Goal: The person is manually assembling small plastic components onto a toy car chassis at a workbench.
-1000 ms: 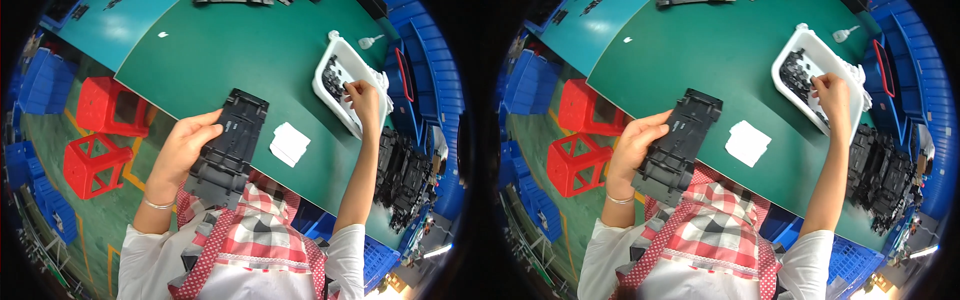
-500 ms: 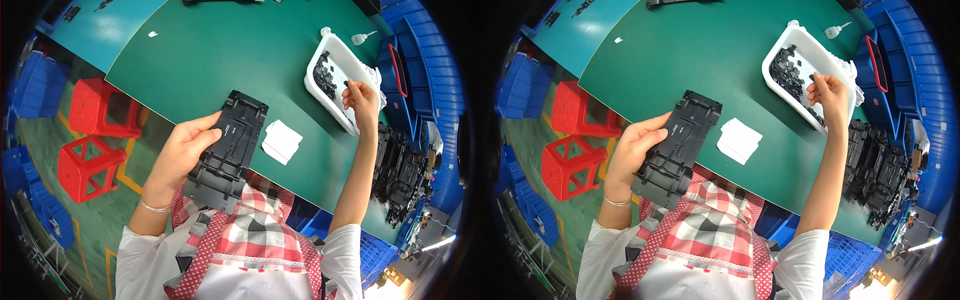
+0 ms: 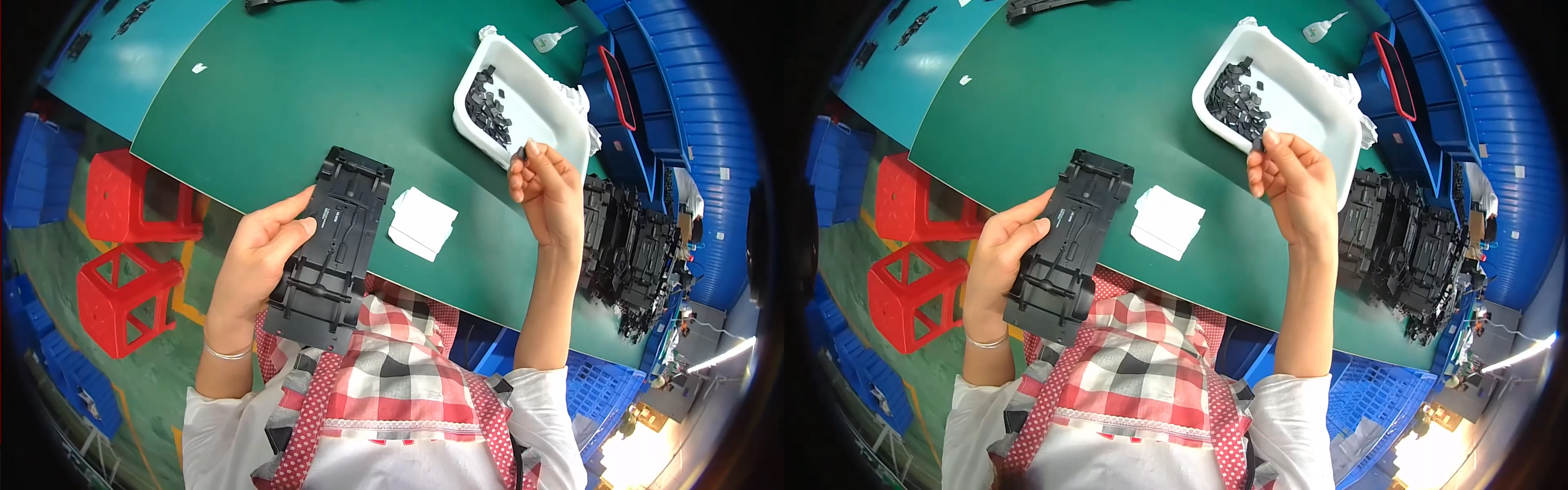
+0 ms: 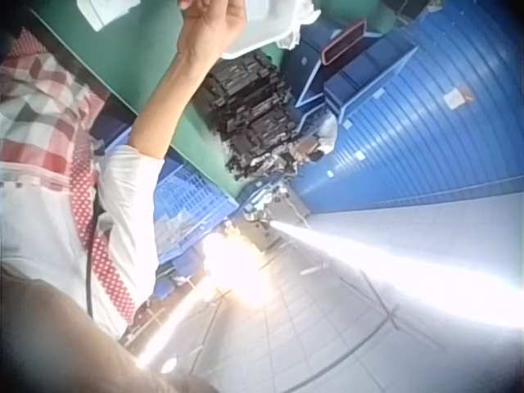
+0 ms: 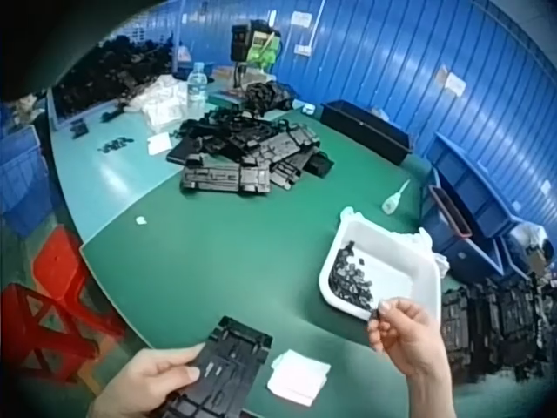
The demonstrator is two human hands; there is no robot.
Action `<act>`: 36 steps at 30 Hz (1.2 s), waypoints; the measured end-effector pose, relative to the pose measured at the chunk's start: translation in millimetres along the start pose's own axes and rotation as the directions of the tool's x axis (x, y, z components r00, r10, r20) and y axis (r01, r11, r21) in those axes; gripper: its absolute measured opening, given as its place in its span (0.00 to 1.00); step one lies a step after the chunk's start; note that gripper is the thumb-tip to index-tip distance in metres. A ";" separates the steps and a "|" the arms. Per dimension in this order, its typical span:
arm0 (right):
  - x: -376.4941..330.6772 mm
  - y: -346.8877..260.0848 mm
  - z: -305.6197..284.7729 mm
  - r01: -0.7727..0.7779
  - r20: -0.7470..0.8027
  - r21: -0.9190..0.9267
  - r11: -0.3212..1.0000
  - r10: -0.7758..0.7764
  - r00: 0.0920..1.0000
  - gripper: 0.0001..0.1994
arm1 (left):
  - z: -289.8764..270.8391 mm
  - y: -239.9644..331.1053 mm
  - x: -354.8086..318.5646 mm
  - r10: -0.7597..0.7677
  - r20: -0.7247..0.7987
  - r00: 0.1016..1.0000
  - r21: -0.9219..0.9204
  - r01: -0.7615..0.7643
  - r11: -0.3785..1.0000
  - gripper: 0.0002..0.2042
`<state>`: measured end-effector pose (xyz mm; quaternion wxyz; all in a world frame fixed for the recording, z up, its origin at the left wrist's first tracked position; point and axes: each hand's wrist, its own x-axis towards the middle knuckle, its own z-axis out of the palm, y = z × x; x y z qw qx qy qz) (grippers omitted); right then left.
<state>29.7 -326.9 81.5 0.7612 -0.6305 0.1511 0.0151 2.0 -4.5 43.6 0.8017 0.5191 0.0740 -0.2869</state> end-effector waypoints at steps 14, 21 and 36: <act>-55.6 51.3 31.2 0.221 0.182 -0.730 0.646 -0.128 0.975 0.08 | 6.9 1.1 -0.8 0.027 0.016 1.000 0.010 -0.027 1.000 0.19; -62.6 63.2 43.9 0.336 0.215 -0.807 0.485 -0.288 0.933 0.03 | -0.5 -5.8 0.5 0.043 -0.004 0.999 0.073 -0.043 0.996 0.19; -62.7 63.5 49.1 0.338 0.226 -0.835 0.434 -0.290 0.930 0.05 | 1.5 -3.7 1.2 0.049 -0.001 0.999 0.075 -0.049 0.996 0.20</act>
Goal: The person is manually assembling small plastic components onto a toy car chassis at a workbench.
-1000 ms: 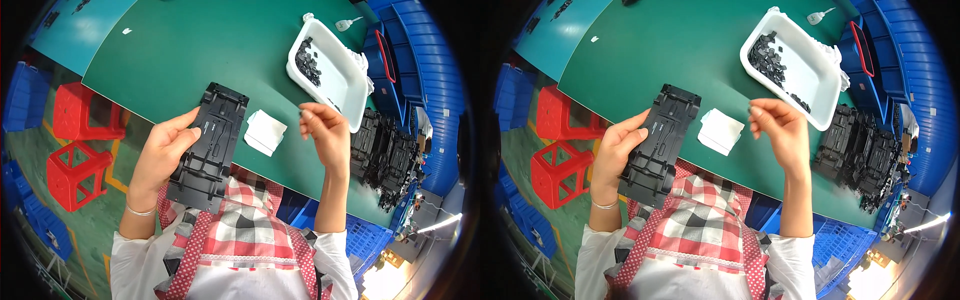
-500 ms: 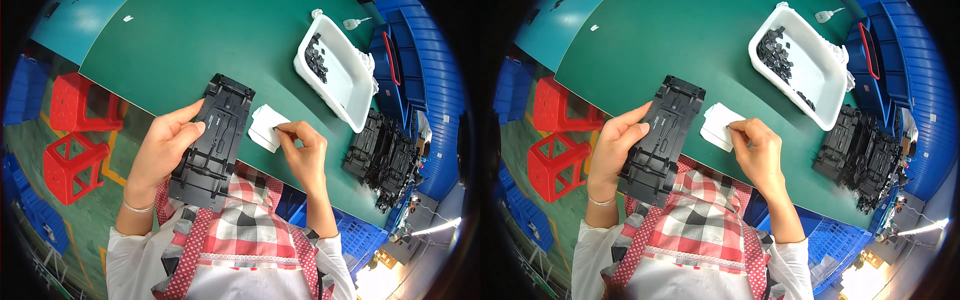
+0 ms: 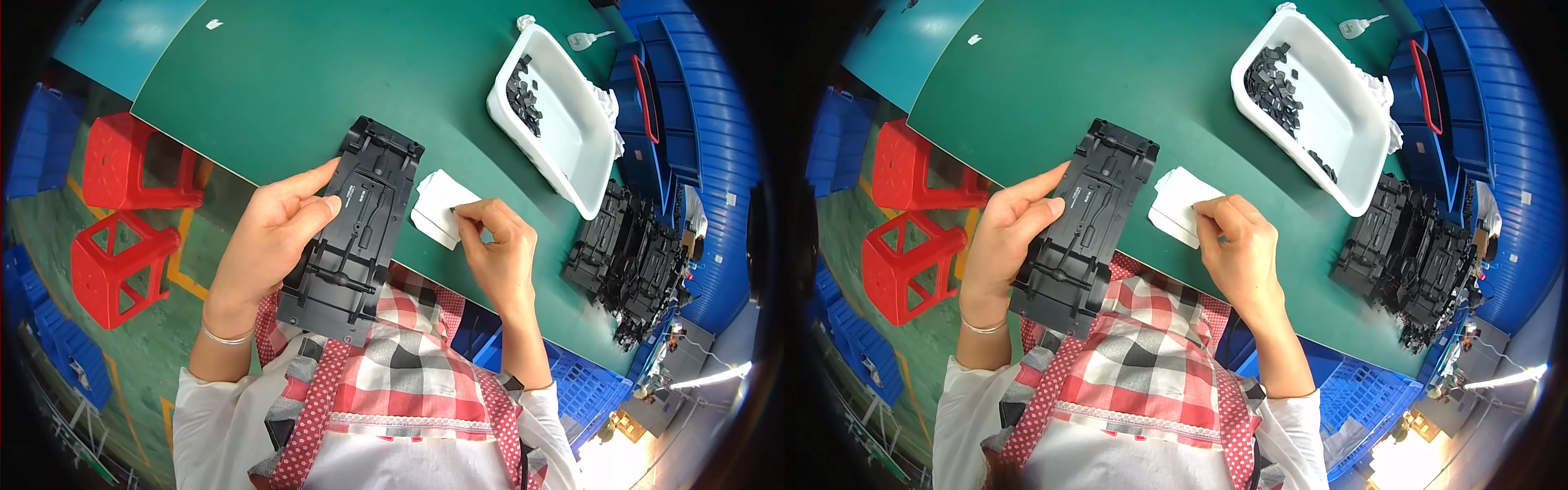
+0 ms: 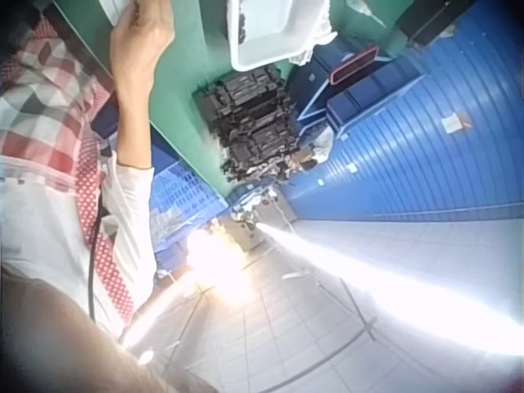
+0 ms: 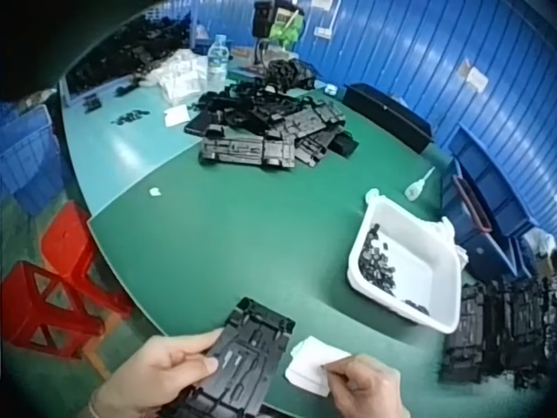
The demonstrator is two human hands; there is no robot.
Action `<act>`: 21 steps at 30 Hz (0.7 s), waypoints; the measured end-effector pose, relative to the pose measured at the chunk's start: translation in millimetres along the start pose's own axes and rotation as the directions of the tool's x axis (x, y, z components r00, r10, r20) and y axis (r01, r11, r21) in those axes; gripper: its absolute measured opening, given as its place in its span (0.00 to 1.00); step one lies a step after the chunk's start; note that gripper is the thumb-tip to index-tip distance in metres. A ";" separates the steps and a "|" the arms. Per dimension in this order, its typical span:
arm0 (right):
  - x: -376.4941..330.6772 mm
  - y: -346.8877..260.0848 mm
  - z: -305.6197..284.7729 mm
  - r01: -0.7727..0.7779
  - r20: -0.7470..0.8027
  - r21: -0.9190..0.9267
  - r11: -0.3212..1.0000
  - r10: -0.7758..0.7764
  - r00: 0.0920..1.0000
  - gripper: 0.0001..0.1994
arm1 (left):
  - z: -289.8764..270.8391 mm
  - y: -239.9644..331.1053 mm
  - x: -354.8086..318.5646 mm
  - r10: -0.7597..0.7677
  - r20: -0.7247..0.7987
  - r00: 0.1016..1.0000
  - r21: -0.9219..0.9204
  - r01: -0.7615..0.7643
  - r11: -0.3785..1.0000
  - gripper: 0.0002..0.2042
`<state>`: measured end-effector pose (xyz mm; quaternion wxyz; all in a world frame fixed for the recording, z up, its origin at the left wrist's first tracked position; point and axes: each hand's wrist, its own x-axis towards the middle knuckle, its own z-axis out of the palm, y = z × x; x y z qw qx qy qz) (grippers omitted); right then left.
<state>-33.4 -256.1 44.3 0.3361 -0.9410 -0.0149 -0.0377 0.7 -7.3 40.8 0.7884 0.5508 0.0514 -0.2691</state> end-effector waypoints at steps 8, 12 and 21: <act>1.2 -0.2 -1.4 0.043 0.046 -0.069 0.997 -0.040 0.998 0.04 | 2.9 4.9 0.0 -0.019 0.020 1.000 -0.039 0.020 0.999 0.20; 3.1 1.0 -2.2 0.035 0.061 -0.078 0.996 -0.030 0.998 0.05 | 1.5 3.1 -0.1 -0.018 0.010 1.000 -0.012 0.019 1.000 0.20; 5.8 -0.4 -6.9 0.001 0.026 -0.010 1.000 -0.001 1.000 0.05 | -0.8 1.8 -0.2 -0.020 0.016 1.000 -0.019 0.020 1.000 0.20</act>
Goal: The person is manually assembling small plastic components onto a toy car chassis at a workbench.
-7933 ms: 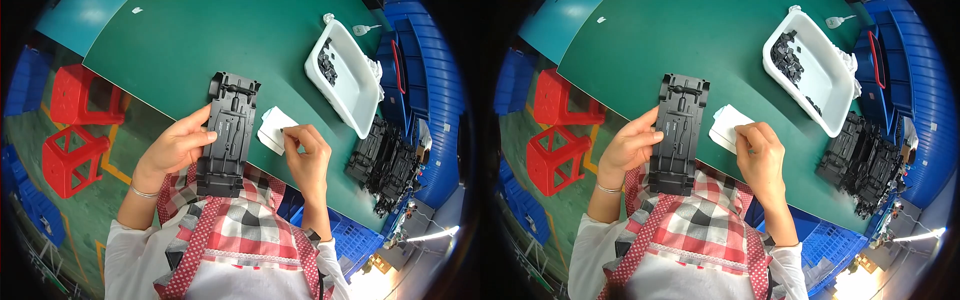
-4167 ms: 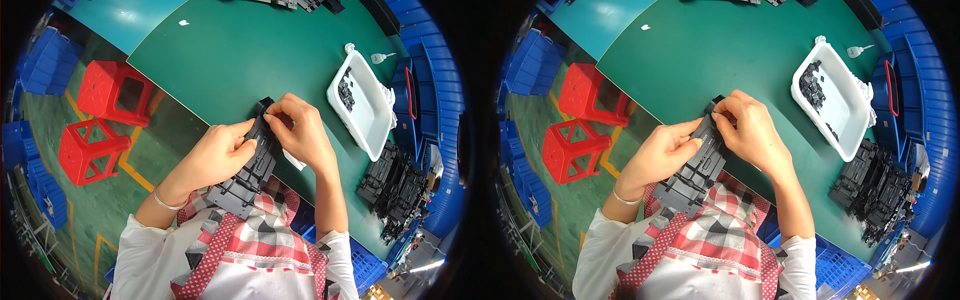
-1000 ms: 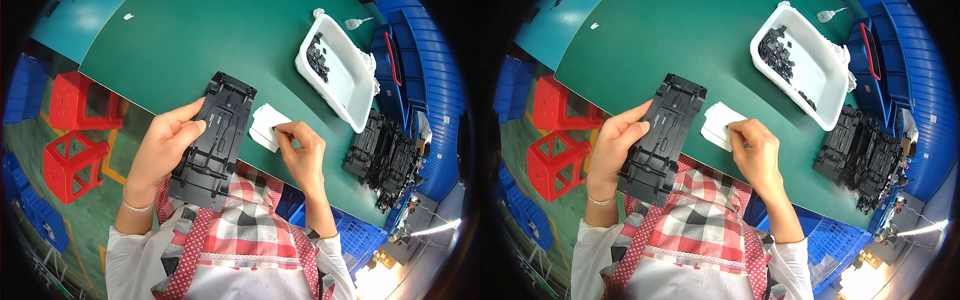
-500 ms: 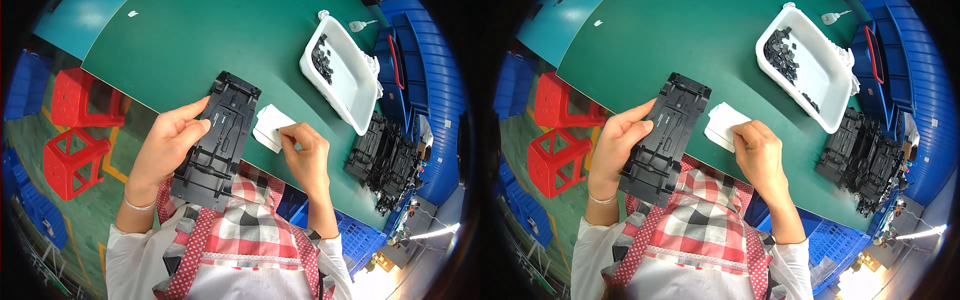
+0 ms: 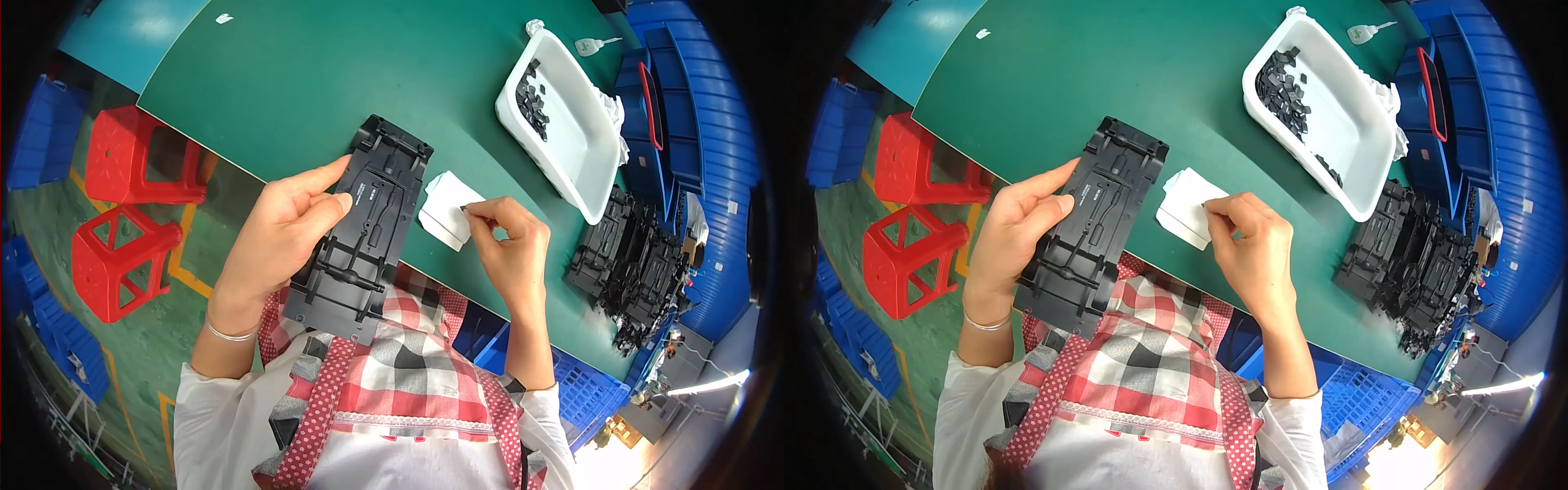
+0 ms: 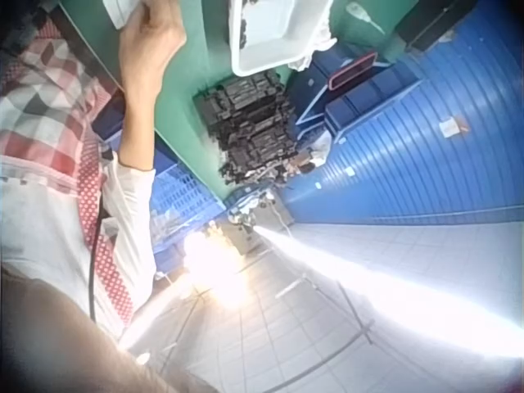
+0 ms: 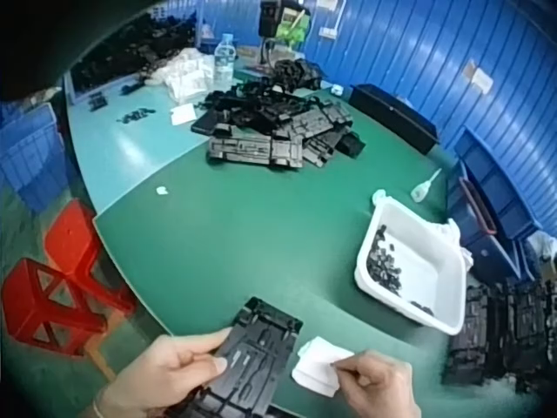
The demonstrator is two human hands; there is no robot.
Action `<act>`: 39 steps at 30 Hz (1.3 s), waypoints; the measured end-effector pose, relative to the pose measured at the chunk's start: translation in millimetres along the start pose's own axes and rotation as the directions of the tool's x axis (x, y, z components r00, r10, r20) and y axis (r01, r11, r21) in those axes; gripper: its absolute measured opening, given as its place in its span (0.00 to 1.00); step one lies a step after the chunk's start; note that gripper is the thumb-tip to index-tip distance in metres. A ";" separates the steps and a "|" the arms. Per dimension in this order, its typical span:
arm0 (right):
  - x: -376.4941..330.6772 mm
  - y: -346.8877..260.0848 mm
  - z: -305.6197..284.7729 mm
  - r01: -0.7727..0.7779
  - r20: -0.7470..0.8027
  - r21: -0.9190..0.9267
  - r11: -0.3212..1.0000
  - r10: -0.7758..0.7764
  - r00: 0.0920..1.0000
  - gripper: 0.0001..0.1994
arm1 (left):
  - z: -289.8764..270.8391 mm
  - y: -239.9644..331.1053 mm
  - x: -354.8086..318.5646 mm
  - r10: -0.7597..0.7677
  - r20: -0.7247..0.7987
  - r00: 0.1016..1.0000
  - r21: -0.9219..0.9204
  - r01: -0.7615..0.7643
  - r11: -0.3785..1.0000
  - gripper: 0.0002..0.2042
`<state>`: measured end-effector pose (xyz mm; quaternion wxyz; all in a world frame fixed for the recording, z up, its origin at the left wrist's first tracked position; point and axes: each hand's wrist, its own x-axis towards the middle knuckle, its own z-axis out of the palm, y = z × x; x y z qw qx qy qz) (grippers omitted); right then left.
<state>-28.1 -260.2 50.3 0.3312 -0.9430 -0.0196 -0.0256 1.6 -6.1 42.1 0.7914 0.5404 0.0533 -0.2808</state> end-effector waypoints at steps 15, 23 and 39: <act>10.6 7.1 -9.3 -0.424 0.160 0.579 0.696 0.413 0.896 0.03 | -0.8 -4.8 -0.1 0.016 -0.043 0.999 0.025 -0.015 1.000 0.21; 16.7 18.9 -3.0 -0.465 0.369 0.836 0.291 0.331 0.869 0.05 | 2.9 0.4 -1.1 0.023 -0.029 0.999 0.072 -0.021 0.997 0.25; 18.7 24.4 -0.5 -0.500 0.543 0.838 -0.216 0.253 0.801 0.08 | -3.4 -2.6 -0.5 0.030 -0.030 0.999 0.128 -0.026 0.991 0.26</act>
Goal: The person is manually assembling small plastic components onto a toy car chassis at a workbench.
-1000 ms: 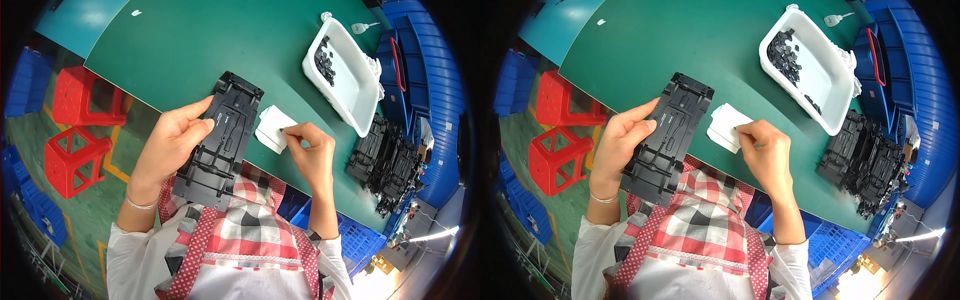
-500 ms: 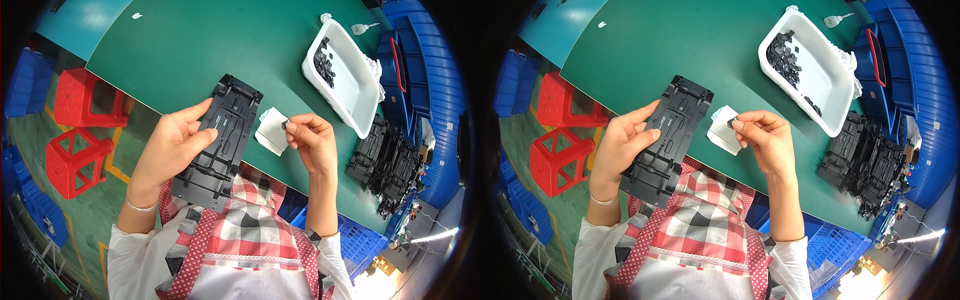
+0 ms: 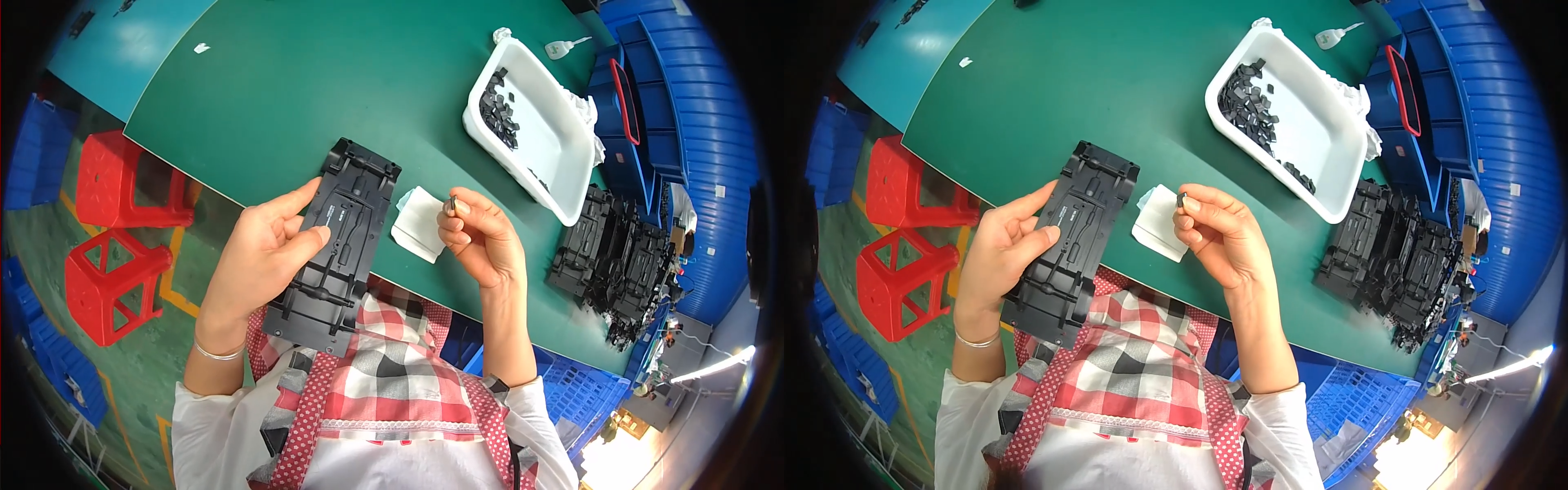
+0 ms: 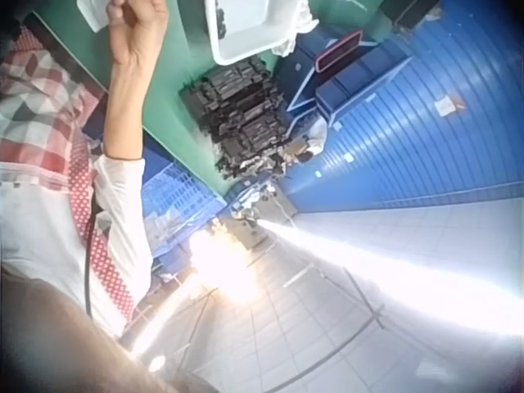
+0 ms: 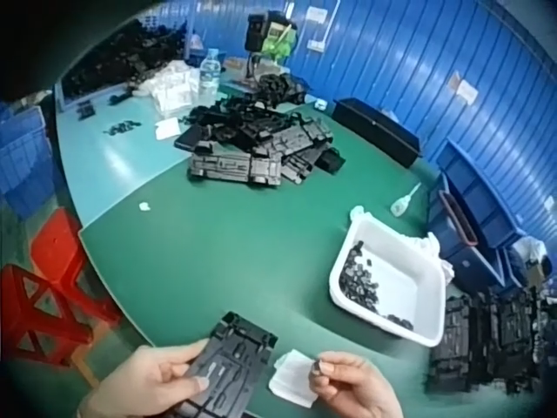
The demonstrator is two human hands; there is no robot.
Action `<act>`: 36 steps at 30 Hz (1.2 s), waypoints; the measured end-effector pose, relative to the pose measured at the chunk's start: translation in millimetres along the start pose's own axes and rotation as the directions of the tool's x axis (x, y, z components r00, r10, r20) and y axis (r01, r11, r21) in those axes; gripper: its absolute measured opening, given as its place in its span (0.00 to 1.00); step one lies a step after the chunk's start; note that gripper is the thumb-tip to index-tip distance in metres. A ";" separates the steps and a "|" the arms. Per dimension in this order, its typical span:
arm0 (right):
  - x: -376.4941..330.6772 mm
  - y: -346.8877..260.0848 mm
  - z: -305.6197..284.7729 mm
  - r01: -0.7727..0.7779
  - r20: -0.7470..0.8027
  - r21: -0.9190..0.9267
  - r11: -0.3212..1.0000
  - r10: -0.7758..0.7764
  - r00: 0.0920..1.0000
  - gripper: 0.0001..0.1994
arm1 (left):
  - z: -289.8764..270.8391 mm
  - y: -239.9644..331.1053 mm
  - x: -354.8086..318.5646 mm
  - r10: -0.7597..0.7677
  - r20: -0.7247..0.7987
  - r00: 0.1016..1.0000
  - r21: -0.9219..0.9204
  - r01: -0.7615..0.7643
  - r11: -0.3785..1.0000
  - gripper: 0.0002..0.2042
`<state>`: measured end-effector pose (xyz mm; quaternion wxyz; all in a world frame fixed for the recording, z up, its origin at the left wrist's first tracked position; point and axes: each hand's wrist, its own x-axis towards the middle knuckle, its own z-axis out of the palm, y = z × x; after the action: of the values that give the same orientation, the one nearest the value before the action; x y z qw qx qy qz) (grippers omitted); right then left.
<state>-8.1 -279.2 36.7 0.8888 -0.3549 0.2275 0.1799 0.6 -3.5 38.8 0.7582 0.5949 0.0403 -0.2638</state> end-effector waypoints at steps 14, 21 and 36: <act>-2.4 7.8 15.4 0.215 -0.013 -0.424 0.880 -0.243 0.970 0.08 | 6.5 4.0 -0.3 0.005 0.016 1.000 -0.008 -0.005 1.000 0.26; 15.0 18.0 34.2 0.386 0.216 -0.790 0.476 -0.372 0.903 0.07 | 6.7 0.0 -2.0 0.020 -0.017 1.000 0.057 -0.019 0.998 0.26; 23.1 17.1 29.6 0.428 0.300 -0.779 0.459 -0.327 0.896 0.06 | 7.4 6.7 -3.9 -0.053 -0.001 0.999 0.064 0.053 0.997 0.29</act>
<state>11.0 -242.7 34.0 0.6426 -0.7616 -0.0169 0.0825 -1.5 -7.9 48.2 0.7314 0.6176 0.0473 -0.2852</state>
